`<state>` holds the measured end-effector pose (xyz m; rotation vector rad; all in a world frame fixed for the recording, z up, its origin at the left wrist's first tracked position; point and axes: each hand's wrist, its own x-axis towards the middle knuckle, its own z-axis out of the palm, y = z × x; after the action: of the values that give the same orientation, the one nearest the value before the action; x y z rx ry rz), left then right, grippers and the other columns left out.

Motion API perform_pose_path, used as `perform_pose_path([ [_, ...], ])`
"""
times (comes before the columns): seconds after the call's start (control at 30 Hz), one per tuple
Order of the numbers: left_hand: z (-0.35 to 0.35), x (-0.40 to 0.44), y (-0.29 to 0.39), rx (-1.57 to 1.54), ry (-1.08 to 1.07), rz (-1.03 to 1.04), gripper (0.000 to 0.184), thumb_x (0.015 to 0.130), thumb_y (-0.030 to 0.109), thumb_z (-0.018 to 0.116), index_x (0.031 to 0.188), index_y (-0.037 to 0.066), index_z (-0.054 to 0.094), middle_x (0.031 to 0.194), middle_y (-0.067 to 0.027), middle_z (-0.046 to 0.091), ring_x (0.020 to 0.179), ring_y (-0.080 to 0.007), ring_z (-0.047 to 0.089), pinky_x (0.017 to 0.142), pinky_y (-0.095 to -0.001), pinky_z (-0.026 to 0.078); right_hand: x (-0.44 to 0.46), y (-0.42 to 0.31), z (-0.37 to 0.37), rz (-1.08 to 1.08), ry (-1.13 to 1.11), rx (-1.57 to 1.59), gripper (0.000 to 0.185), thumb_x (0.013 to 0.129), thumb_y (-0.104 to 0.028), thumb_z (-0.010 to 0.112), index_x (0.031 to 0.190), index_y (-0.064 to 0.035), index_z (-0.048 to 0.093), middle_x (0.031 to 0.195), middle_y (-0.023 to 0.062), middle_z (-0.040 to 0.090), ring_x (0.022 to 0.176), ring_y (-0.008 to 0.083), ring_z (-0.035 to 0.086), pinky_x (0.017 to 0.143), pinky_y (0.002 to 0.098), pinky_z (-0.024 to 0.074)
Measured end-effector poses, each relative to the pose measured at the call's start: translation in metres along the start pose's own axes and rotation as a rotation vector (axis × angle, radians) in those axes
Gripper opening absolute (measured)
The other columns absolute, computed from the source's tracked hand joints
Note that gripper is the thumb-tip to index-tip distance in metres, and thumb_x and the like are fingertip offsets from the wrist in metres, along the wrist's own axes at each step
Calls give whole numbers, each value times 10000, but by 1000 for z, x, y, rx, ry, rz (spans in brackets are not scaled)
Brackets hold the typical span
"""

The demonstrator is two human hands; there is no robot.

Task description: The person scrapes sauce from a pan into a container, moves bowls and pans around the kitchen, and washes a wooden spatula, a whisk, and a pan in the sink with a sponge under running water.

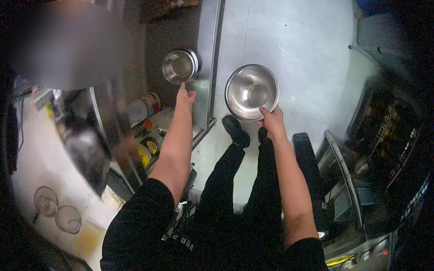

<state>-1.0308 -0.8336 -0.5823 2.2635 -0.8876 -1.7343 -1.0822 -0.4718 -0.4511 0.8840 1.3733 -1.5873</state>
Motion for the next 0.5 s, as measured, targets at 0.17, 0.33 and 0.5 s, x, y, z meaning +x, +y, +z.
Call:
perform_pose_path([
  [0.17, 13, 114, 11, -186, -152, 226, 641, 906, 398, 616, 1371, 19, 392, 1399, -160, 380, 1237, -254, 424, 878, -325, 500, 51, 15, 12, 31, -4, -61, 441, 914, -139, 593, 1307, -18, 434, 1164, 144, 583, 951, 236, 636, 666, 319, 577],
  [0.33, 1, 98, 31, -81, -151, 229, 467, 926, 208, 591, 1304, -19, 439, 1259, -166, 517, 1089, -267, 553, 788, -377, 545, 78, 28, 40, 55, -11, -124, 427, 916, -115, 560, 1317, -22, 447, 1163, 134, 587, 924, 209, 629, 652, 297, 565],
  [0.5, -12, 111, 54, 94, -51, 232, 270, 898, 139, 607, 1133, 8, 580, 1027, -119, 638, 855, -266, 650, 667, -371, 555, 103, 30, 83, -15, -40, -160, 460, 879, -53, 560, 1317, -20, 425, 1159, 165, 585, 911, 222, 648, 591, 297, 565],
])
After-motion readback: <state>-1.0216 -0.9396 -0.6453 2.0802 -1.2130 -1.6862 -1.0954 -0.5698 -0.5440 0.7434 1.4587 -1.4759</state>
